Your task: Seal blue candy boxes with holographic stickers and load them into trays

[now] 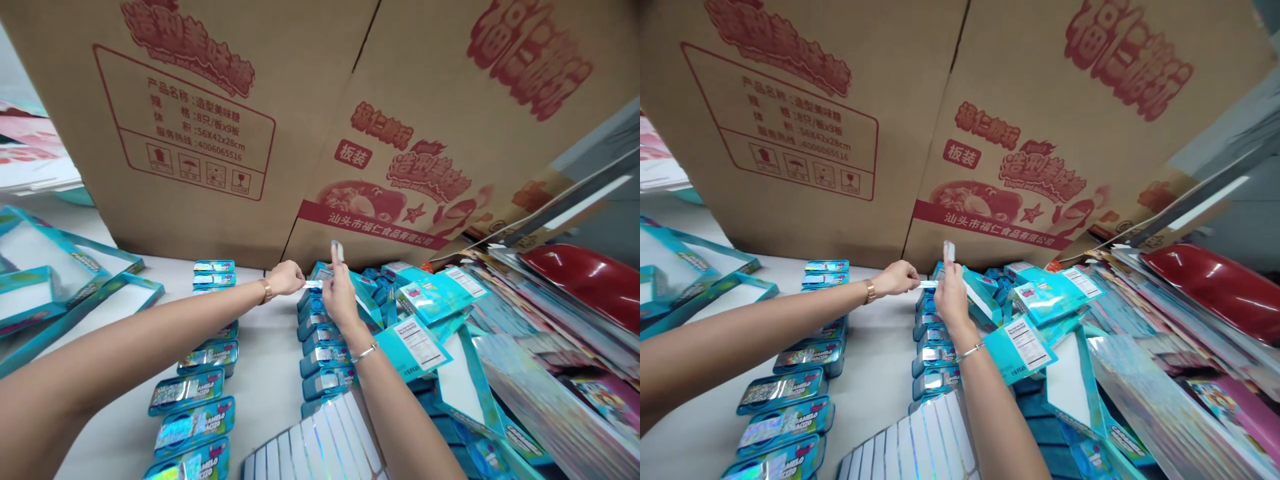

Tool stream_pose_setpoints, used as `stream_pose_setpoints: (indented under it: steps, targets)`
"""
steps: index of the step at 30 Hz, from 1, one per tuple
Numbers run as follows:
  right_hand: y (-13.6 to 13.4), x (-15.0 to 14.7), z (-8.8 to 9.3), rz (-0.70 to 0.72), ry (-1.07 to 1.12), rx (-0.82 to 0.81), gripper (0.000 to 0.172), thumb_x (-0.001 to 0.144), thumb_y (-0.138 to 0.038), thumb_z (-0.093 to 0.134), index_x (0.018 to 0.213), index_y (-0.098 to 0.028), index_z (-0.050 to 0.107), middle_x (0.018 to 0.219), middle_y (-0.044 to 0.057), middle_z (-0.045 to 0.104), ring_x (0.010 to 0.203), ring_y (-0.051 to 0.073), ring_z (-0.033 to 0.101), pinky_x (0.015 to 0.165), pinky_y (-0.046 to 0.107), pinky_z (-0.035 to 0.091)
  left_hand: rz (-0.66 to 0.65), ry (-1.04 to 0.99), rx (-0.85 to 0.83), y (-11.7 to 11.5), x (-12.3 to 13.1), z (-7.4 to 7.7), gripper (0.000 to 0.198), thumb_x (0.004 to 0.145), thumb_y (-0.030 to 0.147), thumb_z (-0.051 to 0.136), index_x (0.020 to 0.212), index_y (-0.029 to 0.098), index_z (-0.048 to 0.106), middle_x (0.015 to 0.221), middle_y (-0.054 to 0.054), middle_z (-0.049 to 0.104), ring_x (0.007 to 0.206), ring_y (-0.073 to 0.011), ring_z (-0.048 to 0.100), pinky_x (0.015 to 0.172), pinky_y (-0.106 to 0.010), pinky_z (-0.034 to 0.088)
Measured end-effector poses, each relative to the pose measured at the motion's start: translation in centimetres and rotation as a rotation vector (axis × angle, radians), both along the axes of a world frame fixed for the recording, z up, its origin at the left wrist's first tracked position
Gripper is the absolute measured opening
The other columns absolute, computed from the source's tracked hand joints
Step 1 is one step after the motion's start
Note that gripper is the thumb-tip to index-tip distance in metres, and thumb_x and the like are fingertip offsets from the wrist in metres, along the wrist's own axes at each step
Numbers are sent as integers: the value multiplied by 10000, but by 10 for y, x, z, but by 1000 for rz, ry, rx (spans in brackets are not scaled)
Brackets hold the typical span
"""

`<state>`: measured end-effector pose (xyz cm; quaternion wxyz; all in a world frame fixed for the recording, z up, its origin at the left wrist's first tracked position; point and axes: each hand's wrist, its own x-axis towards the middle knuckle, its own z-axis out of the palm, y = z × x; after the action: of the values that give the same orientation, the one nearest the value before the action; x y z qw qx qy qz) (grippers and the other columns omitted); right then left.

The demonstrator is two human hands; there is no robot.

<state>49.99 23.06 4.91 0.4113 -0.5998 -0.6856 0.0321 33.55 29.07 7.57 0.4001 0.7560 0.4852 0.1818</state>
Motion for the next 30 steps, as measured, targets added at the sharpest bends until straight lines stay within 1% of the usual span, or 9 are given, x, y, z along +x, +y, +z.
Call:
stream_pose_setpoints:
  steps: [2, 4, 7, 14, 24, 26, 27, 28, 30]
  targets:
    - [-1, 0, -3, -16, -77, -19, 792, 838, -70, 388, 1572, -261, 159, 1178, 120, 532, 872, 216, 576, 876, 392, 502, 3, 36, 14, -1, 3, -3, 133, 719, 218, 655, 770, 145, 753, 556, -26, 645, 558, -168, 595, 557, -247, 403]
    - [-2, 1, -3, -30, -117, -45, 810, 835, -66, 386, 1577, -257, 123, 1184, 121, 525, 857, 219, 581, 869, 393, 511, -9, 54, 24, -2, 5, -5, 170, 745, 236, 654, 834, 149, 768, 587, -28, 669, 583, -167, 617, 572, -239, 411]
    - [-2, 3, 0, -44, -170, -78, 827, 832, -54, 372, 1580, -258, 85, 1185, 123, 522, 846, 216, 590, 843, 380, 523, -29, 70, 38, -4, 6, -8, 184, 774, 246, 637, 843, 157, 783, 620, -34, 688, 617, -167, 631, 585, -234, 412]
    - [-5, 0, 5, -67, -269, -104, 879, 814, -18, 368, 1577, -315, 48, 1261, 121, 506, 954, 240, 609, 821, 361, 520, -30, 62, 51, -4, 6, -21, 256, 786, 247, 642, 984, 174, 786, 746, -41, 742, 716, -181, 660, 633, -229, 431]
    - [-2, -5, 2, -114, -461, -227, 942, 806, 16, 410, 1574, -319, -20, 1219, 107, 506, 832, 206, 591, 714, 299, 495, 7, 21, 68, -5, 9, -37, 316, 796, 285, 654, 1064, 166, 771, 795, -52, 758, 785, -204, 673, 676, -241, 449]
    - [0, -5, 4, -119, -518, -239, 950, 800, 17, 433, 1576, -307, -7, 1232, 108, 515, 923, 224, 588, 777, 304, 485, 15, 10, 76, -7, 11, -41, 313, 803, 280, 644, 1065, 165, 770, 794, -52, 756, 776, -203, 669, 666, -246, 445]
    - [0, -4, 5, -133, -559, -239, 943, 801, 10, 452, 1579, -291, 11, 1228, 108, 526, 991, 241, 576, 848, 324, 471, 20, 5, 78, -8, 12, -42, 314, 807, 274, 637, 1072, 166, 767, 791, -50, 755, 773, -202, 667, 661, -246, 443]
    - [1, -3, 6, -154, -602, -239, 931, 806, -5, 475, 1580, -272, 31, 1212, 107, 543, 1055, 258, 559, 937, 362, 436, 24, 1, 78, -9, 13, -43, 317, 810, 265, 631, 1081, 165, 763, 792, -47, 755, 772, -200, 666, 659, -246, 442]
    - [3, 0, 9, -194, -668, -261, 905, 828, -59, 524, 1580, -244, 56, 1174, 100, 579, 1123, 273, 543, 1089, 462, 292, 37, -6, 74, -11, 16, -45, 326, 816, 243, 619, 1101, 159, 753, 805, -46, 756, 779, -197, 668, 669, -246, 446]
